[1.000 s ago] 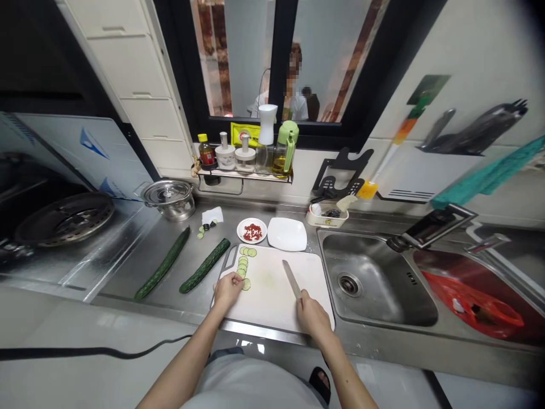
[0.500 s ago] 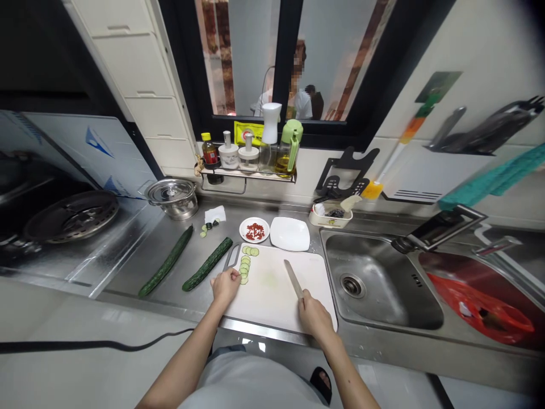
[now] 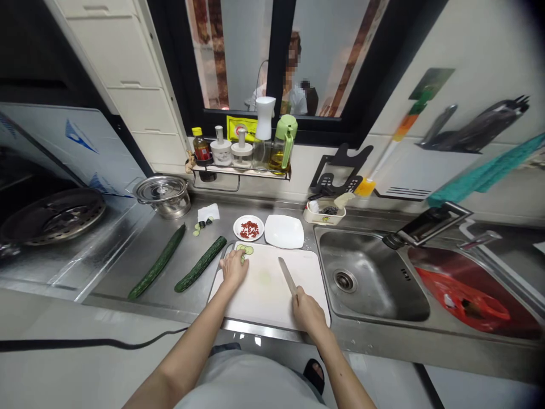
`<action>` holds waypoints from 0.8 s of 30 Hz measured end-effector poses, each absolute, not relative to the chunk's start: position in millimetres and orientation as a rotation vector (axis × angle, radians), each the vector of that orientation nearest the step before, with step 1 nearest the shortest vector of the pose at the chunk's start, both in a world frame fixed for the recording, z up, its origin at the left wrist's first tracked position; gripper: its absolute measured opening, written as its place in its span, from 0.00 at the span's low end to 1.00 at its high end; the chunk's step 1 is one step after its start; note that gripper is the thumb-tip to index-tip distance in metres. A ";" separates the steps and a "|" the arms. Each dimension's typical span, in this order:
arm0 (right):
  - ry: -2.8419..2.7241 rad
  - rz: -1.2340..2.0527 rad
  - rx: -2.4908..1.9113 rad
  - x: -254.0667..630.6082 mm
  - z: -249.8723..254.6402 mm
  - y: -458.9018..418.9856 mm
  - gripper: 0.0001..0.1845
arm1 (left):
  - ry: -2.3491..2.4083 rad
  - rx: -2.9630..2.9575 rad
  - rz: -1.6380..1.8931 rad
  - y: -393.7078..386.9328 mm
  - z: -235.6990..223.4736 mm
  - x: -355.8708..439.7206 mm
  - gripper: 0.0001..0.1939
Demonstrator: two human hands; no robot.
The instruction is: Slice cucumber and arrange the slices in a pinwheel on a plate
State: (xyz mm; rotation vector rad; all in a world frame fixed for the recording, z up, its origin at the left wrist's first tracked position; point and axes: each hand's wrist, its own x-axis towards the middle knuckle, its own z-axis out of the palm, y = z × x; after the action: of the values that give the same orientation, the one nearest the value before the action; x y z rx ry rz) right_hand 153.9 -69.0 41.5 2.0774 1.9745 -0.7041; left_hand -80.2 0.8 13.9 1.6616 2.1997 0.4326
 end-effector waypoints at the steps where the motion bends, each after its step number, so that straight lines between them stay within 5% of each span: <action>1: 1.973 -0.702 2.075 153.6 41.9 -69.0 0.18 | 2.198 1.680 0.405 8.1 15.7 -78.7 0.19; 13: 1.971 -0.678 2.098 150.0 42.3 -71.7 0.18 | 2.149 1.838 0.207 39.9 14.3 -82.7 0.15; 24: 1.973 -0.678 2.094 150.9 43.8 -71.2 0.18 | 2.114 1.662 0.381 35.9 20.7 -73.3 0.09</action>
State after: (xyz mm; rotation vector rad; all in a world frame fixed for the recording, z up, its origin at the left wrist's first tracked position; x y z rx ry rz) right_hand 150.9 -71.2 43.8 2.0936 1.9726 -0.6780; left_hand -73.3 35.9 20.7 1.6623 2.1144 0.3814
